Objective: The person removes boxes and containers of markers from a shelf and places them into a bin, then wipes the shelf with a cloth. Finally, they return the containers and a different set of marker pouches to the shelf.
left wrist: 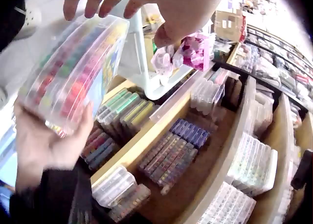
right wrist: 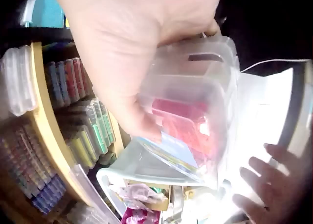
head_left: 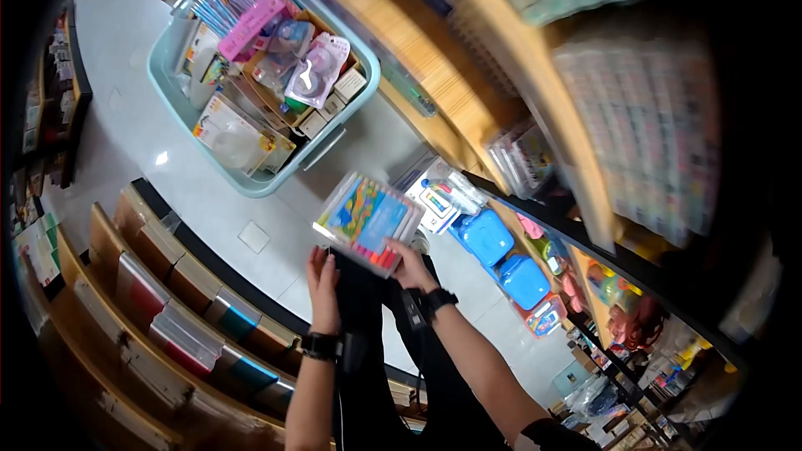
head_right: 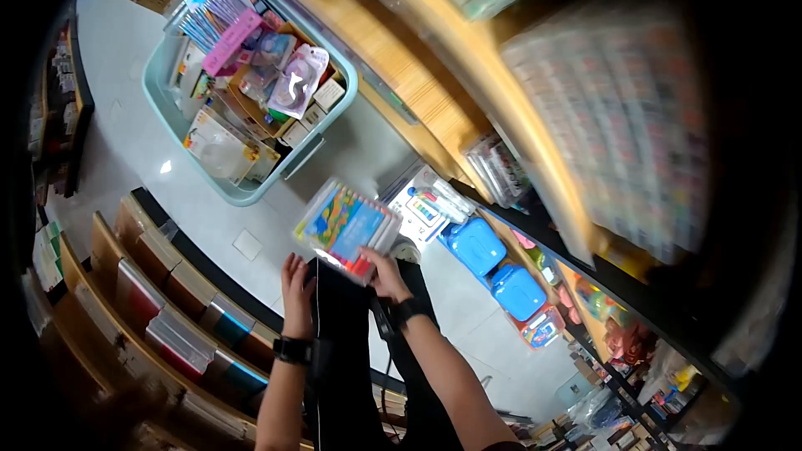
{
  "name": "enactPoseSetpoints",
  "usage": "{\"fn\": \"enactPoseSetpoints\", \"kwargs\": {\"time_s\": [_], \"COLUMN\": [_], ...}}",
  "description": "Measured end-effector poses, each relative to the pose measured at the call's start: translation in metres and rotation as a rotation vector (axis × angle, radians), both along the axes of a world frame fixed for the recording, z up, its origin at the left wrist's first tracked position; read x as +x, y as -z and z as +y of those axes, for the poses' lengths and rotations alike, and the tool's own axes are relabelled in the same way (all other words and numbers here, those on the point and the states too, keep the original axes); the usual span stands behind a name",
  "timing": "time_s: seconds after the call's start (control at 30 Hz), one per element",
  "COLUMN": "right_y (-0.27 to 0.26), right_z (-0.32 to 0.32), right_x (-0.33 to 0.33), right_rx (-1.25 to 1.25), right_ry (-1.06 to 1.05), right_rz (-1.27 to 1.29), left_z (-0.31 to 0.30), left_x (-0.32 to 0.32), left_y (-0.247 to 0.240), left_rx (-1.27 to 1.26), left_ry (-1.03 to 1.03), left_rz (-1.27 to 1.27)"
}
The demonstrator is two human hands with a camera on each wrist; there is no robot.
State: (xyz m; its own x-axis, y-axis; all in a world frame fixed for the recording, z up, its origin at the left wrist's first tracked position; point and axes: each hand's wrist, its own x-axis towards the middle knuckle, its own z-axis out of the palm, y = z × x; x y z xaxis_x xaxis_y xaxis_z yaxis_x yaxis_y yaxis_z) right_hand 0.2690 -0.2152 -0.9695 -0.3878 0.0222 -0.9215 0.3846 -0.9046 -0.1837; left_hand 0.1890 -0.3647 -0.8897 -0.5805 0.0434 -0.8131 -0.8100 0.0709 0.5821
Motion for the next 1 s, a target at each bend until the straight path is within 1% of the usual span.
{"fn": "enactPoseSetpoints", "kwargs": {"time_s": [0.03, 0.07, 0.1, 0.13, 0.17, 0.2, 0.27, 0.3, 0.33, 0.37, 0.43, 0.53, 0.63, 0.73, 0.83, 0.87, 0.97, 1.0], "right_y": [0.035, 0.046, 0.081, 0.106, 0.131, 0.143, 0.160, 0.177, 0.206, 0.203, 0.214, 0.243, 0.263, 0.250, 0.261, 0.270, 0.318, 0.325], "right_z": [0.002, 0.007, 0.011, 0.012, 0.024, 0.031, 0.042, 0.047, 0.046, 0.051, 0.058, 0.064, 0.061, 0.055, 0.050, 0.046, 0.045, 0.045], "right_x": [-0.006, -0.025, -0.032, -0.041, -0.047, -0.058, -0.080, -0.085, -0.085, -0.091, -0.094, -0.086, -0.076, -0.079, -0.074, -0.072, -0.049, -0.051], "right_rx": [0.018, 0.108, 0.109, 0.242, 0.241, 0.266, 0.307, 0.322, 0.401, 0.389, 0.388, 0.366, 0.277, 0.292, 0.284, 0.323, 0.224, 0.262], "right_ry": [0.024, 0.046, 0.046, 0.061, -0.095, -0.089, -0.048, -0.014, 0.065, 0.070, 0.143, 0.170, 0.218, 0.214, 0.323, 0.364, 0.398, 0.385], "right_rz": [-0.025, -0.007, -0.067, -0.016, -0.117, -0.139, -0.138, -0.116, -0.157, -0.083, -0.037, -0.018, -0.012, -0.063, -0.023, 0.002, 0.035, 0.027], "left_z": [0.005, 0.010, 0.015, 0.020, 0.024, 0.027, 0.032, 0.035, 0.037, 0.039, 0.048, 0.056, 0.059, 0.063, 0.073, 0.074, 0.075, 0.074], "left_x": [0.006, 0.013, 0.021, 0.028, 0.035, 0.042, 0.052, 0.055, 0.057, 0.057, 0.049, 0.036, 0.030, 0.031, 0.027, 0.027, 0.025, 0.024], "left_y": [0.010, 0.018, 0.024, 0.030, 0.037, 0.046, 0.063, 0.070, 0.078, 0.083, 0.086, 0.076, 0.075, 0.077, 0.071, 0.070, 0.072, 0.072], "left_rx": [0.035, 0.093, 0.150, 0.188, 0.229, 0.245, 0.270, 0.278, 0.266, 0.247, 0.225, 0.292, 0.301, 0.241, 0.254, 0.254, 0.228, 0.226], "left_ry": [-0.006, -0.055, -0.104, -0.144, -0.183, -0.193, -0.154, -0.128, -0.094, -0.043, 0.036, 0.054, 0.069, 0.063, 0.094, 0.106, 0.112, 0.110], "left_rz": [-0.016, -0.057, -0.101, -0.143, -0.182, -0.223, -0.273, -0.296, -0.312, -0.318, -0.287, -0.282, -0.352, -0.385, -0.401, -0.416, -0.417, -0.421]}}
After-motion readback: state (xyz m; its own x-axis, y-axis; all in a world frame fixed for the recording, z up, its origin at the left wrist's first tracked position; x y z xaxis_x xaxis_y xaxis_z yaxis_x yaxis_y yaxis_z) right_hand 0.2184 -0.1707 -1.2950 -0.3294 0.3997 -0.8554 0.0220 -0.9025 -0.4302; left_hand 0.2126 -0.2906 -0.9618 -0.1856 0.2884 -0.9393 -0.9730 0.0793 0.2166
